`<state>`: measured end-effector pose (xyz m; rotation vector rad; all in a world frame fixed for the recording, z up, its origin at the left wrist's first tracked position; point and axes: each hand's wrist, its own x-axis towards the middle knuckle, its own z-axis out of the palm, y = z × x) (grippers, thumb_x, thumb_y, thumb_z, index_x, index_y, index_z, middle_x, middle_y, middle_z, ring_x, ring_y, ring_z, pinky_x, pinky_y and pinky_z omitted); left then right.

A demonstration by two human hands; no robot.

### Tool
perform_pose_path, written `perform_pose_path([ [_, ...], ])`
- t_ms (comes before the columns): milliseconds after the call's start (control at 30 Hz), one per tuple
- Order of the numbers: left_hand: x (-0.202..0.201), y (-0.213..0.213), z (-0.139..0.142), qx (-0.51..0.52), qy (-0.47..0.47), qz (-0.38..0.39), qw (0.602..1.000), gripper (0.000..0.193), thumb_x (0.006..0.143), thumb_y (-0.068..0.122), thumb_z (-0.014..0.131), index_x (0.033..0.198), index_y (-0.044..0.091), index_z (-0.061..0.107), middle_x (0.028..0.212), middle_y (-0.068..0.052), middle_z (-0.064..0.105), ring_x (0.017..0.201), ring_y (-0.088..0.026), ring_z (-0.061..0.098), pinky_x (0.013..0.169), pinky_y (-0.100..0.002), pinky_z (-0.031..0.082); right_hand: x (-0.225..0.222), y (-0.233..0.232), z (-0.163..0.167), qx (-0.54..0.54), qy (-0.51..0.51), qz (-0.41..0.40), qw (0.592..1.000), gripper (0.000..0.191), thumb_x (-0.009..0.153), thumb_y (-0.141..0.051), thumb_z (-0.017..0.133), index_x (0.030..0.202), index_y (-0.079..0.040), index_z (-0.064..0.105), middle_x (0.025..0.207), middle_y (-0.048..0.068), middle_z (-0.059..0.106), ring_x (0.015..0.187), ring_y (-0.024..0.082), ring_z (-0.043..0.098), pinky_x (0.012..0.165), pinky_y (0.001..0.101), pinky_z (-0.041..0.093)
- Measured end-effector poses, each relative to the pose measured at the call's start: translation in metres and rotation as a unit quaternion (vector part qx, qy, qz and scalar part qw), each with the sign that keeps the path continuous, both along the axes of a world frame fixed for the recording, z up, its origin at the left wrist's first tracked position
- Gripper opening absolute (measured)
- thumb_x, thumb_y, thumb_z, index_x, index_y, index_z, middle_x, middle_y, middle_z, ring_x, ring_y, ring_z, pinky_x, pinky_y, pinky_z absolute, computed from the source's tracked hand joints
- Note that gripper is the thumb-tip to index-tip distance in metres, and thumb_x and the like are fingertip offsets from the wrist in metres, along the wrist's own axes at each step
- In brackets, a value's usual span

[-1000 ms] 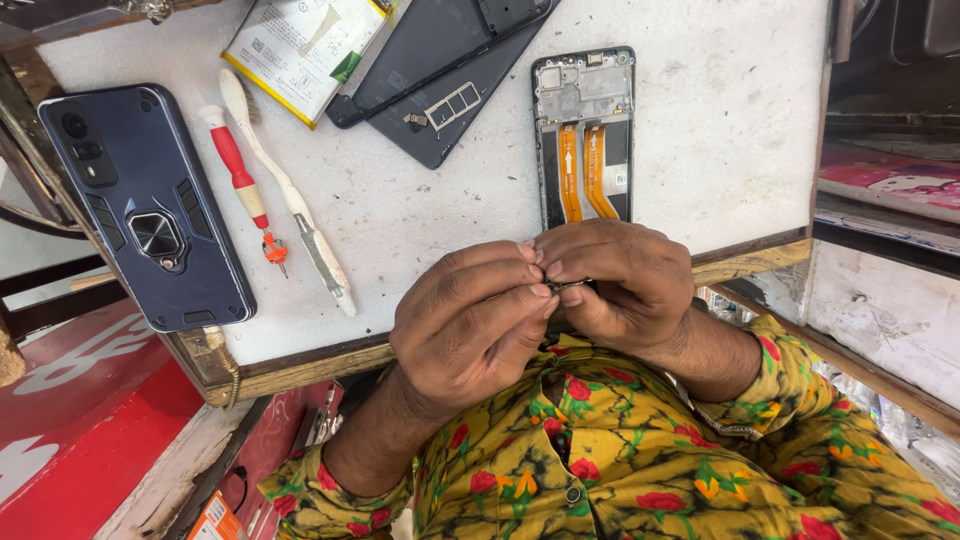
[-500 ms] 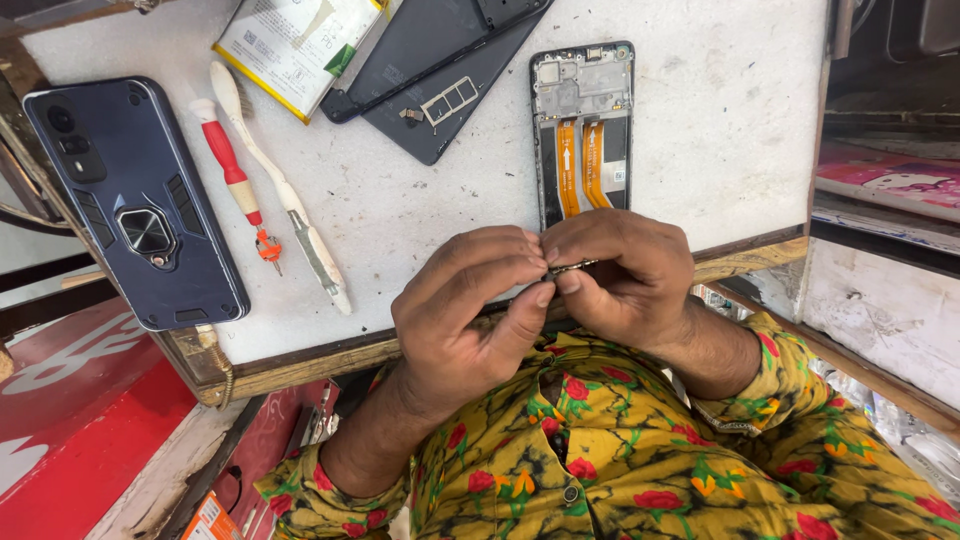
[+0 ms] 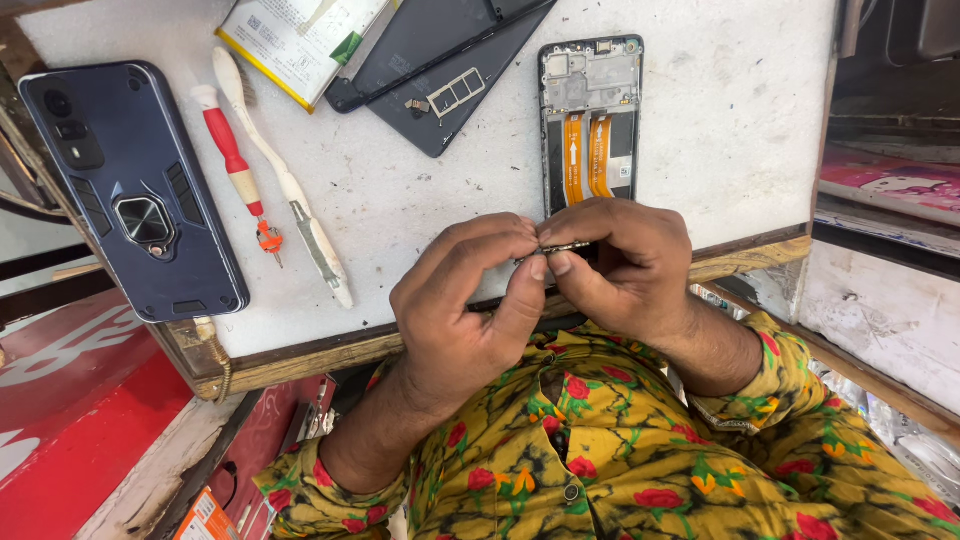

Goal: The person disassembles a smartphone, removes the motherboard, and uses a screwdriver and brush to clean and adjust components. They then apply a liquid from a small bottle to a ribbon cable inside the phone chassis.

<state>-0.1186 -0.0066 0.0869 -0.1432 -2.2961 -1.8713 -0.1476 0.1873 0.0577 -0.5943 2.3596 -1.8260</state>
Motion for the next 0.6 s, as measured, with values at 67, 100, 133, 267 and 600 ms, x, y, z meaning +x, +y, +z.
perform_pose_path([
  [67,-0.0002,0.0006,-0.0003,0.002,0.001,0.003,1.000,0.018,0.097,-0.001,0.075,0.112,0.002,0.066,0.113,-0.013,0.073,0.101,-0.022,0.076,0.089,-0.030,0.063,-0.0005,-0.0005,0.0006,-0.002,0.000,-0.003,1.000,0.016,0.098,-0.013,0.074,0.103,0.001,0.070,0.099,0.014,0.075,0.089,0.018,0.076,0.072,0.0245,0.061],
  [100,-0.0001,0.0012,-0.0004,0.003,0.001,0.005,1.000,0.018,0.097,-0.002,0.075,0.112,0.002,0.066,0.113,-0.013,0.073,0.101,-0.022,0.076,0.089,-0.030,0.063,-0.0004,-0.0006,0.0010,-0.003,-0.006,-0.005,1.000,0.015,0.098,-0.013,0.074,0.103,0.001,0.070,0.099,0.014,0.075,0.087,0.018,0.076,0.072,0.0247,0.061],
  [133,-0.0003,0.0015,-0.0006,0.003,0.002,0.004,1.000,0.018,0.097,-0.002,0.075,0.112,0.002,0.065,0.113,-0.013,0.073,0.101,-0.022,0.076,0.089,-0.030,0.063,-0.0003,-0.0005,0.0014,-0.003,-0.012,-0.007,1.000,0.015,0.098,-0.013,0.074,0.103,0.001,0.070,0.099,0.014,0.075,0.086,0.017,0.076,0.073,0.0248,0.061],
  [267,0.0003,0.0029,-0.0010,-0.001,0.005,0.006,1.000,0.018,0.097,-0.002,0.075,0.112,0.002,0.065,0.113,-0.013,0.072,0.100,-0.022,0.076,0.088,-0.029,0.064,0.0001,0.0006,0.0003,-0.003,-0.018,-0.010,1.000,0.016,0.097,-0.012,0.075,0.102,0.002,0.070,0.100,0.014,0.075,0.085,0.017,0.076,0.074,0.0250,0.060],
  [600,0.0002,0.0021,-0.0010,-0.006,-0.005,-0.022,1.000,0.023,0.098,-0.001,0.075,0.119,0.003,0.065,0.115,-0.012,0.072,0.100,-0.021,0.076,0.087,-0.029,0.063,0.0005,0.0055,-0.0020,-0.033,-0.105,-0.020,0.994,0.013,0.098,-0.010,0.073,0.103,0.001,0.069,0.099,0.010,0.075,0.081,0.008,0.070,0.071,0.0206,0.057],
])
